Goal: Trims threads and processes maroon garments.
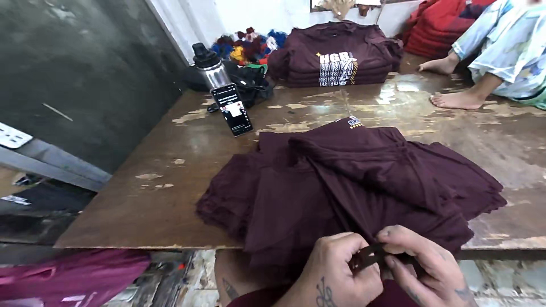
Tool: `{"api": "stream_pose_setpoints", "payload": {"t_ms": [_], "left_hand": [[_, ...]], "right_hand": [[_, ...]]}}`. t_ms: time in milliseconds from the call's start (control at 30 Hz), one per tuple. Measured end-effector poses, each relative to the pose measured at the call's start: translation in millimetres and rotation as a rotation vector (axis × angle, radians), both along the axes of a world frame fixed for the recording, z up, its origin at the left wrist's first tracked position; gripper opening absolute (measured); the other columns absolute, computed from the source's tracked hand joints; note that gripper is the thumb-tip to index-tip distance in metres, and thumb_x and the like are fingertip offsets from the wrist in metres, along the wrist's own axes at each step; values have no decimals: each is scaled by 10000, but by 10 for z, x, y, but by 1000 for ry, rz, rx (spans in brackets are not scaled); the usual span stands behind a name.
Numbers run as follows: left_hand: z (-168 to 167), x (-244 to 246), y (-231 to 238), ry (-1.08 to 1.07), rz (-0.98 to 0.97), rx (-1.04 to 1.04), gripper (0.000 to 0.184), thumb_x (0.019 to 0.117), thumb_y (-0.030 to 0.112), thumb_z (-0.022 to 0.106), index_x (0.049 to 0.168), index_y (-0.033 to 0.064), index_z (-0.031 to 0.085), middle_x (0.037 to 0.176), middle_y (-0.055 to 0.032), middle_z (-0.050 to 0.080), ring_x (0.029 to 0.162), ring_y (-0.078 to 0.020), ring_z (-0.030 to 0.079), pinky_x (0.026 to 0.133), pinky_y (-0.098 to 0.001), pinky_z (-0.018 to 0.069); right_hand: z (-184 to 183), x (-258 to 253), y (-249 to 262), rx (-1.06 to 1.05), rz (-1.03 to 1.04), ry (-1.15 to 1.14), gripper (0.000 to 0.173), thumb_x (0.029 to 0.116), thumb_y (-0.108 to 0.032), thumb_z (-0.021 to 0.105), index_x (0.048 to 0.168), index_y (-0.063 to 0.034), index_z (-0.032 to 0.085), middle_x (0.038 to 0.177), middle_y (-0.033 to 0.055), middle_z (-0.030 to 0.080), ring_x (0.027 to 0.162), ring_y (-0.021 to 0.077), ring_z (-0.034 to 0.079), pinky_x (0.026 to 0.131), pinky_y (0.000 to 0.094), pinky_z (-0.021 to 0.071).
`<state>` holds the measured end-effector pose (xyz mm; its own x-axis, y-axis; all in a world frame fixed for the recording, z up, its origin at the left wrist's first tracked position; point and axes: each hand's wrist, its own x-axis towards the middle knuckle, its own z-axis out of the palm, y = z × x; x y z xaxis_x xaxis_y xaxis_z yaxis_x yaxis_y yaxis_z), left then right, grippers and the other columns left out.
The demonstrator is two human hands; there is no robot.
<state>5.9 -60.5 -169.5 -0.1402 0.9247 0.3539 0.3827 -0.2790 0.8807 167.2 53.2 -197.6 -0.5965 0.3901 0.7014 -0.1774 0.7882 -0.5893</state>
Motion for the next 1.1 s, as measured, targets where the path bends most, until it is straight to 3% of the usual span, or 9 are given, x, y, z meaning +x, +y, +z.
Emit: {"api": "stream_pose_setpoints", "payload": {"t_ms": [133,233,367,533,633,700,800,900,1100], "left_hand": [[-35,4,15,70,75,82,126,833,95,685,755,13,630,677,-35,580,587,-9,517,508,-128,406],[-72,33,22,295,189,92,228,869,266,765,925,48,726,789,-33,661,633,-65,609,526,-205,502],[-63,-8,27,362,136,98,49,835,85,700,861,44,699,765,-44,660,633,-102,627,535,-234,513],[-45,-47,0,250,2,78,71,878,75,662,827,29,647,741,-55,608,620,-81,569,529,-198,463],[-51,-31,17,251,111,86,142,872,166,690,817,41,652,716,-35,591,589,-51,539,495,-171,434],[-79,-3,13,363,169,73,243,892,300,746,899,60,705,757,-28,637,604,-75,593,490,-220,478],[-146,7,29,429,153,140,73,833,147,721,823,83,687,716,-6,636,586,-80,595,482,-220,473],[-123,-66,12,312,38,129,96,875,105,686,802,45,669,715,-32,628,613,-71,584,532,-194,479],[-141,-23,71,191,102,236,89,811,101,712,773,30,674,665,-27,577,587,-28,530,513,-132,422]], "right_hand": [[2,6,-8,-6,-18,-10,206,1002,-207,602,1206,-176,603,1049,-61,677,982,-25,653,849,128,551],[-7,-1,2,27,-12,-11,207,1025,-220,587,1230,-186,587,1092,-53,656,1018,-15,645,877,133,547],[296,-66,2,33,43,-39,178,1058,-161,540,1094,8,583,995,146,704,1002,110,689,939,175,509],[13,44,38,21,26,-47,210,1009,-229,608,1212,-180,597,1058,-53,662,999,-18,647,861,132,550],[5,45,35,17,26,-46,171,1017,-227,599,1179,-171,602,1069,-50,665,1030,-8,645,890,145,546],[6,58,49,-16,50,-45,182,1042,-245,592,1211,-179,598,1111,-58,675,1061,-10,648,922,151,543],[12,72,64,-55,84,-34,229,1044,-259,597,1266,-205,595,1099,-77,689,1039,-16,660,917,153,548],[8,73,68,-73,97,-30,283,1025,-258,629,1301,-218,583,1077,-82,700,1009,-13,673,896,154,560],[45,53,80,-2,81,-72,165,1011,-209,597,1157,-149,644,999,-23,668,957,7,643,832,137,541]]}}
